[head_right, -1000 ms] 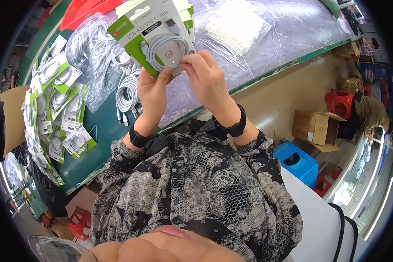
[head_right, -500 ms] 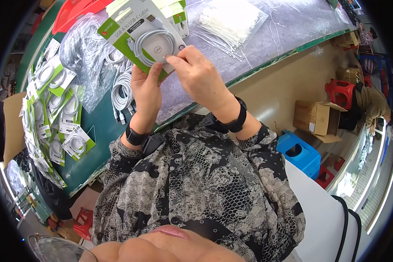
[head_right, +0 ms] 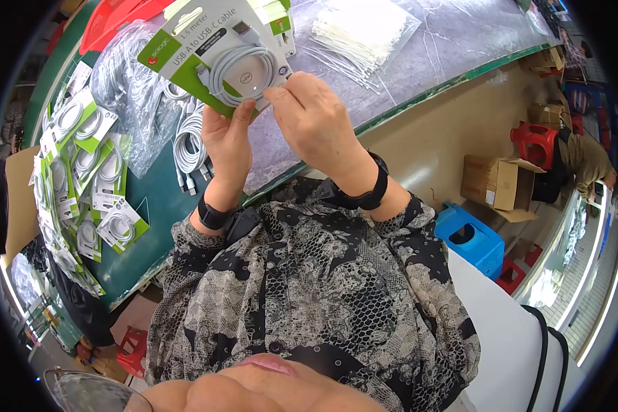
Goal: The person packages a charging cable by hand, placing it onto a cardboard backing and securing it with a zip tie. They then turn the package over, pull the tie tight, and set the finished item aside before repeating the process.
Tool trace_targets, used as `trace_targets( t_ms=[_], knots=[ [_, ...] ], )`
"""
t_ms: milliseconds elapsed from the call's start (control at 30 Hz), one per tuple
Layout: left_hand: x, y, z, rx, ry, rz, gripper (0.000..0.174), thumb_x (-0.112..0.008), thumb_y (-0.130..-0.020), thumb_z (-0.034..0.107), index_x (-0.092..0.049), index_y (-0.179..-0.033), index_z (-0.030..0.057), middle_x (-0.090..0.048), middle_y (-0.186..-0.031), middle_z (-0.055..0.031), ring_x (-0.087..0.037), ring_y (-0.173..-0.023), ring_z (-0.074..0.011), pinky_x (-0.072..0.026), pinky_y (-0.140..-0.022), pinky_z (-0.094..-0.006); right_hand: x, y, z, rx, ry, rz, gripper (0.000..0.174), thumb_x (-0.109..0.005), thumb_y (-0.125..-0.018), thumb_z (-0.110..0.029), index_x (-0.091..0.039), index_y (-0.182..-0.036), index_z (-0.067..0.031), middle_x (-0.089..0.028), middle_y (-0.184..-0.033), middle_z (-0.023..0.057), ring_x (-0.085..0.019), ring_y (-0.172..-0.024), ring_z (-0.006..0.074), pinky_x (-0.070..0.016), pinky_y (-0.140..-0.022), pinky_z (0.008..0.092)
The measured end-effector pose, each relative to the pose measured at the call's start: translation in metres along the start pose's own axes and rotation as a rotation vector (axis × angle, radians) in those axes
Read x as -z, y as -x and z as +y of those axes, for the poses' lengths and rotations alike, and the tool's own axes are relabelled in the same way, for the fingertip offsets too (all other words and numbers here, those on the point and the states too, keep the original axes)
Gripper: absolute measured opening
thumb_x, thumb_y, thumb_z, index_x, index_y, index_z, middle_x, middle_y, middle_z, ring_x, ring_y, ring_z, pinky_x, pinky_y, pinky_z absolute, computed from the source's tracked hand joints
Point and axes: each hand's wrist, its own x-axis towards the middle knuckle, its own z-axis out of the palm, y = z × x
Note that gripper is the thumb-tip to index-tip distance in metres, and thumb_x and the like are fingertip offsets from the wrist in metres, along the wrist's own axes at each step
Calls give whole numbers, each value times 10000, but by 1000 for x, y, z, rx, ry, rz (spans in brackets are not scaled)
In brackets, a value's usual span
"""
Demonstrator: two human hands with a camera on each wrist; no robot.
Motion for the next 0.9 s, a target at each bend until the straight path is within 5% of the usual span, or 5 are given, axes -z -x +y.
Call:
trace_targets(
  t_ms=[900],
  knots=[
    [1,-1,4,18,-9,21,309,-609,-874,-32,-521,-1168,0,-600,-1112,-47,-564,-997,-105,-463,-857,-244,-5,-1,-8,21,54,-36,270,-645,-683,61,-645,-932,-42,-504,-741,72,-541,-651,243,-461,-574,338]
  ],
)
